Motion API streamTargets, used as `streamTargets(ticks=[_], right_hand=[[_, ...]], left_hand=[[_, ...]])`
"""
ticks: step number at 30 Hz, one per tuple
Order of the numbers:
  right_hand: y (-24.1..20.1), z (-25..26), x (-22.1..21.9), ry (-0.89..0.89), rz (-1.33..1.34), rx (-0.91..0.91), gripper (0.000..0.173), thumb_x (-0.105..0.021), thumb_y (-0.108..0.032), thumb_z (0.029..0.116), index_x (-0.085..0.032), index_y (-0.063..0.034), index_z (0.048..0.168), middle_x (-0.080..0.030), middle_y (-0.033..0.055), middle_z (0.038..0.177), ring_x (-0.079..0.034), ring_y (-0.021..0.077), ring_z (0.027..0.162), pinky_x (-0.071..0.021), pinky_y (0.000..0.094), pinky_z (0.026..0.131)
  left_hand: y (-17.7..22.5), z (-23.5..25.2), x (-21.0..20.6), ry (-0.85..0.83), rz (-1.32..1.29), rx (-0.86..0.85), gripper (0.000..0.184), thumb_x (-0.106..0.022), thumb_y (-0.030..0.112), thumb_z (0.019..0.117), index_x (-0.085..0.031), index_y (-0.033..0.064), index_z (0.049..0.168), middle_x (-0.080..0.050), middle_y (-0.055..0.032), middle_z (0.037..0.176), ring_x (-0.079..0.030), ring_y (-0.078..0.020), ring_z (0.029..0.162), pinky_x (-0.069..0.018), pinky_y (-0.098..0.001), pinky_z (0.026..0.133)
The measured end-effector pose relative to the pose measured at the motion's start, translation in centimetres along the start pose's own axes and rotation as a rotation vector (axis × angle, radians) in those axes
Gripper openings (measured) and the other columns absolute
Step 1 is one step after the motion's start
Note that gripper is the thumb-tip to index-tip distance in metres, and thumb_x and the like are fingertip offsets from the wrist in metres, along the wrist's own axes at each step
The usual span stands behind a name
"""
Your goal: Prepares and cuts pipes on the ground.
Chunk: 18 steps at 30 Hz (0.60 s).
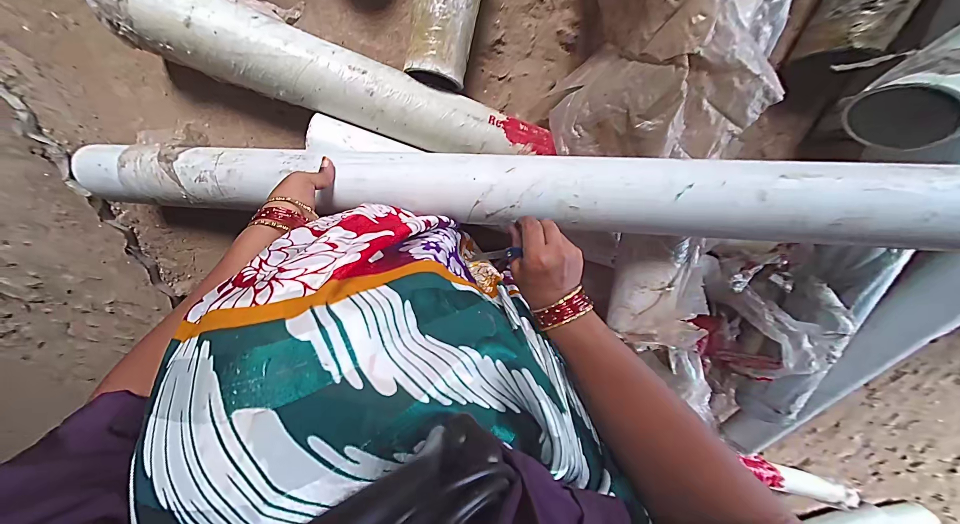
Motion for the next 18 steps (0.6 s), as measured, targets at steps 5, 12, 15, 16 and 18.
streamTargets(ticks=[5,12,15,16,18], right_hand=[[0.0,0.3,-1.1,-0.121,0.085,-0.009,0.019,-0.057,-0.005,0.1000,-0.068,0.0107,0.102,-0.068,0.0262,0.086,-0.071,0.0404,0.070,-0.0569,0.0465,0.055],[0.2,-0.4,-0.4,-0.058,0.261,-0.055,0.015,-0.060,-0.005,0.0984,-0.068,0.0081,0.100,-0.068,0.0235,0.086,-0.071,0.0371,0.074,-0.0583,0.0448,0.060],[-0.2,-0.2,0.1,0.008,0.229,0.046,0.022,-0.064,-0.002,0.0959,-0.072,0.0058,0.114,-0.067,0.0225,0.085,-0.069,0.0370,0.072,-0.0569,0.0435,0.059],[-0.3,0.0,0.2,0.020,0.202,0.114,0.025,-0.064,0.001,0.0938,-0.073,0.0049,0.116,-0.067,0.0216,0.084,-0.069,0.0364,0.071,-0.0559,0.0430,0.057],[-0.5,0.4,0.3,0.055,0.153,0.257,0.027,-0.063,0.005,0.0891,-0.075,0.0044,0.113,-0.069,0.0198,0.082,-0.069,0.0354,0.069,-0.0535,0.0420,0.055]], left_hand=[[0.0,0.0,0.0,-0.007,-0.026,0.012,0.038,-0.051,0.037,0.1079,-0.050,0.0122,0.137,-0.060,-0.0073,0.119,-0.063,-0.0108,0.101,-0.0544,-0.0282,0.083],[-0.1,-0.2,-0.1,0.000,-0.057,0.048,0.039,-0.050,0.038,0.1078,-0.050,0.0113,0.136,-0.061,-0.0084,0.115,-0.064,-0.0120,0.097,-0.0547,-0.0282,0.079],[-0.2,-0.3,-0.1,0.005,-0.068,0.048,0.037,-0.050,0.037,0.1079,-0.050,0.0112,0.135,-0.061,-0.0078,0.114,-0.064,-0.0105,0.096,-0.0551,-0.0268,0.079],[-0.2,-0.3,-0.1,0.014,-0.079,0.046,0.037,-0.052,0.036,0.1075,-0.051,0.0108,0.135,-0.061,-0.0083,0.114,-0.064,-0.0111,0.096,-0.0552,-0.0272,0.079],[-0.2,-0.1,-0.1,0.010,-0.093,0.051,0.038,-0.051,0.036,0.1077,-0.050,0.0112,0.136,-0.061,-0.0079,0.115,-0.064,-0.0110,0.097,-0.0554,-0.0270,0.080]])
Point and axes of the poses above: each hand's wrist, its own z-axis towards the middle knuckle, its own x-axis out of the back of the hand, y = z × x, the point moved 9 cm from there along z, towards the middle knuckle
